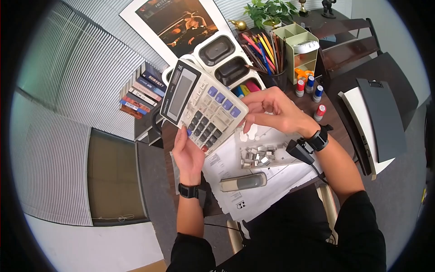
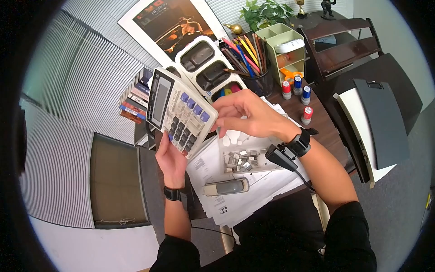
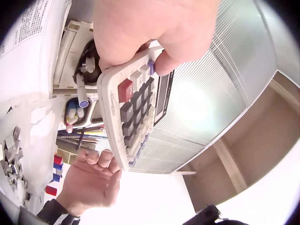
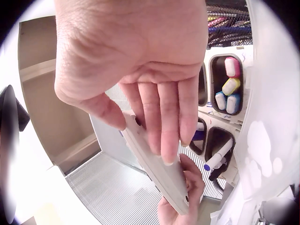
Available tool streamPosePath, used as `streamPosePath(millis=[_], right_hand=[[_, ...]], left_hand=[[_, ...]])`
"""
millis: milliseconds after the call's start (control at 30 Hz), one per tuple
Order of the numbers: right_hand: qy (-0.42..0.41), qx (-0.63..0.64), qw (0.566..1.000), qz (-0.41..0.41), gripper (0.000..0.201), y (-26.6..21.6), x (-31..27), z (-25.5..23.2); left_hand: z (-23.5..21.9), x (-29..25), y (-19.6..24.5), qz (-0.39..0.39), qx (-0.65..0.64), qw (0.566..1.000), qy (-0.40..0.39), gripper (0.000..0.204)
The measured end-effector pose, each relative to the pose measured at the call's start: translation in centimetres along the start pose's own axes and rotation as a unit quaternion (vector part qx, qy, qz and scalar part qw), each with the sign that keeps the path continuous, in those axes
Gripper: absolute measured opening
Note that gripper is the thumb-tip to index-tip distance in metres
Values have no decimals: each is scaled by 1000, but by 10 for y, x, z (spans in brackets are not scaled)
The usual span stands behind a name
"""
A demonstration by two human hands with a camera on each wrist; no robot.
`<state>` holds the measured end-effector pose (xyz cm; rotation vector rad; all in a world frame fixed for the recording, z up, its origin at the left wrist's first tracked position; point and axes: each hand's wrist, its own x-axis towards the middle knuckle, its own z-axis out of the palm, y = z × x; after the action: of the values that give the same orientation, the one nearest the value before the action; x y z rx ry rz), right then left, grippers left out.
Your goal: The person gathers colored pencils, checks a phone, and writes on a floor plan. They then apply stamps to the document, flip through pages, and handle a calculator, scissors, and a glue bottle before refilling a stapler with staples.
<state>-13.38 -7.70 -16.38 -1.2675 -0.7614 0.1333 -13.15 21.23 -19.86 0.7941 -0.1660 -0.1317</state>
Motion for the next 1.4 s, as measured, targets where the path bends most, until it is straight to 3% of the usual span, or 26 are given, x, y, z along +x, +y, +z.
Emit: streamPosePath(millis=[67,133,167,300,467,533,633,700,833,933,1400], right_hand=[[4,-10,1000,9,31,-2,0,1],[4,-12,1000,14,31,-4,1,0],[4,-14,1000,17,32,-4,1,0],[10,-24,1000,0,32,-3,2,2],[69,52,996,-23,32,-1,1,1],[77,59,995,-30,33,0,1,-2],[84,68,993,-42,31,-3,2,-4],[87,71,993,-46,30,-4,1,-3],[63,74,994,-46,24,-4,1,5],[12,31,999,19,25,-3,-1,6],[10,7,1000,22,20,-6,-4,6]], left_hand=[[-2,-1,0,-9,-20,1000,-23,46],[16,-3,-2,6,-15,998,57,47],[13,-3,-2,6,-15,998,57,47],[8,-2,-1,11,-7,1000,4,50],[3,-6,0,7,19,998,-55,58],[-2,-8,-2,2,102,990,-102,66],[-3,-12,-12,26,119,989,-80,72],[-7,-12,-9,9,111,988,-107,72],[-7,-13,-7,-15,94,989,-111,80],[-7,-13,-9,-4,98,988,-118,84],[-8,-13,-12,-15,93,990,-108,80]])
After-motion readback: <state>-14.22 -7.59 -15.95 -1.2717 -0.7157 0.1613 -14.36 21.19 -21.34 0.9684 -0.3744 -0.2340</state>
